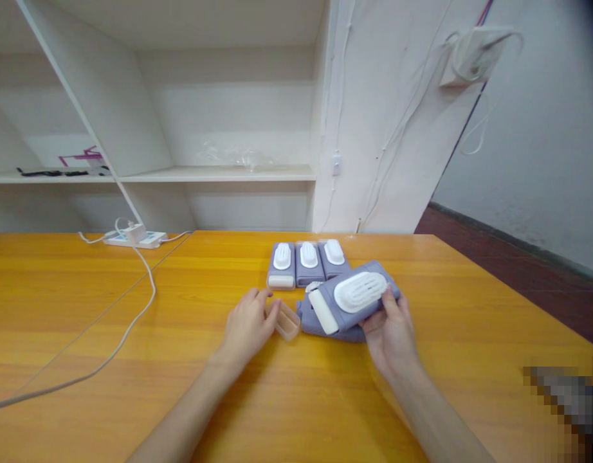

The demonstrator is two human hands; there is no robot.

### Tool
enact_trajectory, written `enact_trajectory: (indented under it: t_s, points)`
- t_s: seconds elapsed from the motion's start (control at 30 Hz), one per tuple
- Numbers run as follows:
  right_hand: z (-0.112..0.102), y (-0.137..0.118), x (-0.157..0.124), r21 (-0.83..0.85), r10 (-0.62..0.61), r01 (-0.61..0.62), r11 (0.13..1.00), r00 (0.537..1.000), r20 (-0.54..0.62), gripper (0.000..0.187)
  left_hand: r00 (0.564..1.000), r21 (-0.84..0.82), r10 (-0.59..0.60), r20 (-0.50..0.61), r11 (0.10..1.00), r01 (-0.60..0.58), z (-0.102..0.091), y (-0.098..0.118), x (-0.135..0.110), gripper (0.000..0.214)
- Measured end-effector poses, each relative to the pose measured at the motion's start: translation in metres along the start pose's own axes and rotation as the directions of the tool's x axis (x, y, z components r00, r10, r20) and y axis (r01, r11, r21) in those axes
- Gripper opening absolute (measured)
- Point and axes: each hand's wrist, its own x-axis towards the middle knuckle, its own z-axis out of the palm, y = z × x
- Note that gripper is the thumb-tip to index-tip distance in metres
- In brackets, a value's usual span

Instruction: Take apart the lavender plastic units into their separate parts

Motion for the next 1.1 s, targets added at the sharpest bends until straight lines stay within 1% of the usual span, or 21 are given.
enact_trajectory:
  t_s: [0.07, 0.13, 0.2, 0.27, 0.37, 0.47, 0.53, 0.63, 0.8, 0.97, 1.1]
  points:
    - [-0.001, 0.001, 0.0, -0.002, -0.002, 0.002, 1.0, 1.0, 0.006, 0.027, 0.988, 0.033, 0.126, -0.09, 0.992, -0.123, -0.005, 0.006, -0.003, 0.031]
    - [-0.002, 0.001, 0.001, -0.006, -0.007, 0.007, 1.0, 1.0, 0.022, 0.027, 0.954, 0.013, 0.267, -0.14, 0.963, -0.268, -0.009, 0.014, -0.008, 0.034]
    - [-0.002, 0.002, 0.001, -0.016, -0.011, 0.012, 1.0, 0.999, 0.035, 0.028, 0.916, -0.035, 0.37, -0.153, 0.925, -0.38, -0.011, 0.023, -0.014, 0.041]
    - [-0.002, 0.003, 0.001, -0.027, -0.015, 0.016, 1.0, 0.999, 0.044, 0.027, 0.896, -0.076, 0.423, -0.134, 0.897, -0.435, -0.01, 0.029, -0.019, 0.05]
    - [0.0, 0.003, -0.001, -0.041, -0.017, 0.019, 0.999, 0.999, 0.049, 0.026, 0.899, -0.116, 0.429, -0.083, 0.892, -0.436, -0.005, 0.035, -0.024, 0.064]
    - [0.003, 0.003, -0.005, -0.056, -0.018, 0.022, 0.998, 0.998, 0.065, 0.025, 0.903, -0.157, 0.425, -0.068, 0.889, -0.43, 0.0, 0.035, -0.025, 0.077]
    - [0.005, 0.003, -0.008, -0.065, -0.014, 0.019, 0.998, 0.996, 0.087, 0.026, 0.887, -0.193, 0.455, -0.073, 0.866, -0.461, 0.002, 0.034, -0.025, 0.079]
    - [0.007, 0.002, -0.011, -0.075, 0.001, 0.006, 0.997, 0.996, 0.09, 0.027, 0.848, -0.216, 0.52, -0.101, 0.821, -0.529, 0.004, 0.034, -0.025, 0.079]
    - [0.009, 0.001, -0.015, -0.094, 0.028, -0.02, 0.995, 0.997, 0.079, 0.028, 0.811, -0.123, 0.571, -0.128, 0.802, -0.585, 0.004, 0.038, -0.025, 0.081]
    - [0.013, 0.003, -0.023, -0.109, 0.07, -0.061, 0.992, 0.994, 0.079, 0.029, 0.766, -0.02, 0.626, -0.146, 0.772, -0.635, 0.004, 0.038, -0.023, 0.095]
    - [0.015, 0.004, -0.027, -0.098, 0.125, -0.117, 0.988, 0.989, 0.075, 0.028, 0.726, 0.083, 0.658, -0.202, 0.75, -0.657, 0.005, 0.038, -0.023, 0.092]
